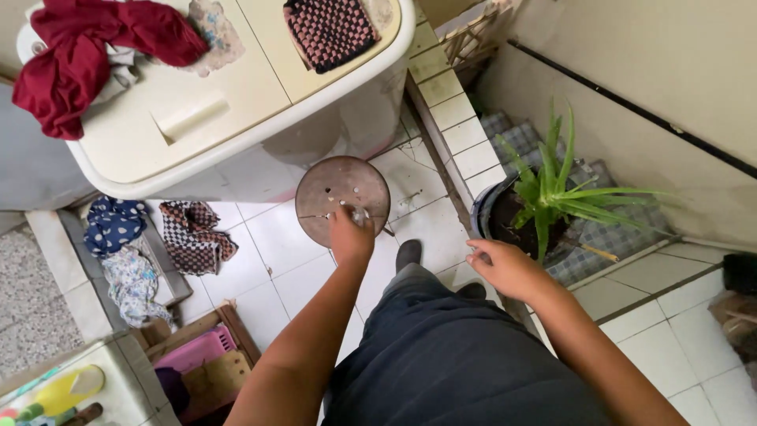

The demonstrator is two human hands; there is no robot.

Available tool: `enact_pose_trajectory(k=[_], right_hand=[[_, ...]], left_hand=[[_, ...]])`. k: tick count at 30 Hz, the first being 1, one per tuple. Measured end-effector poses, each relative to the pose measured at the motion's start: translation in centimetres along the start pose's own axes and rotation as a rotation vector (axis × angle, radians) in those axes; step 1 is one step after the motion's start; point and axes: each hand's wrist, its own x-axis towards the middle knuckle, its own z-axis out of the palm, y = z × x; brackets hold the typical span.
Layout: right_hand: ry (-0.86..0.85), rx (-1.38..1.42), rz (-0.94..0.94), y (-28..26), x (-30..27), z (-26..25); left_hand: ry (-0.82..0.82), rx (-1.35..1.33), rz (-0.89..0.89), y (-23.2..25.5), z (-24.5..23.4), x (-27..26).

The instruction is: The recorder is watering an aloe vera plant using a plastic water bottle.

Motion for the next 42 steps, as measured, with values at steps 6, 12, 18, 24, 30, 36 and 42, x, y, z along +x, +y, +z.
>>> enact_pose_trajectory(k=[6, 12, 18, 24, 30, 36, 42], right_hand=[[0.036, -0.041, -0.004, 1.0, 1.0, -0.8], [0.059, -0.005, 0.144, 0.3, -1.0, -1.9], [0.082, 0.173, 0.214, 3.1, -2.8, -0.4], [0.189, 0.250, 0.275, 4.2, -5.0, 0.2], [0.230, 0.388, 0.232, 7.6, -6.8, 3.9], [0.688, -0.033, 0.002, 4.2, -10.9, 0.4], [0.494, 0.876, 0.096, 8.1, -15.3, -0.6]], left_hand=[[-0.086, 0.228, -0.065, 0.6, -0.6, 4.1], [-0.180, 0.279, -0.027, -6.2, 3.9, 7.3], [-0.299, 0.406, 0.004, -4.6, 2.2, 7.8], [-0.337, 0.415, 0.252, 0.3, 2.2, 5.4], [-0.526, 0.175, 0.761, 7.6, 2.5, -0.7], [-0.957, -0.012, 1.052, 21.6, -0.5, -8.3], [-1.283, -0.446, 0.854, 26.7, 3.0, -14.9]])
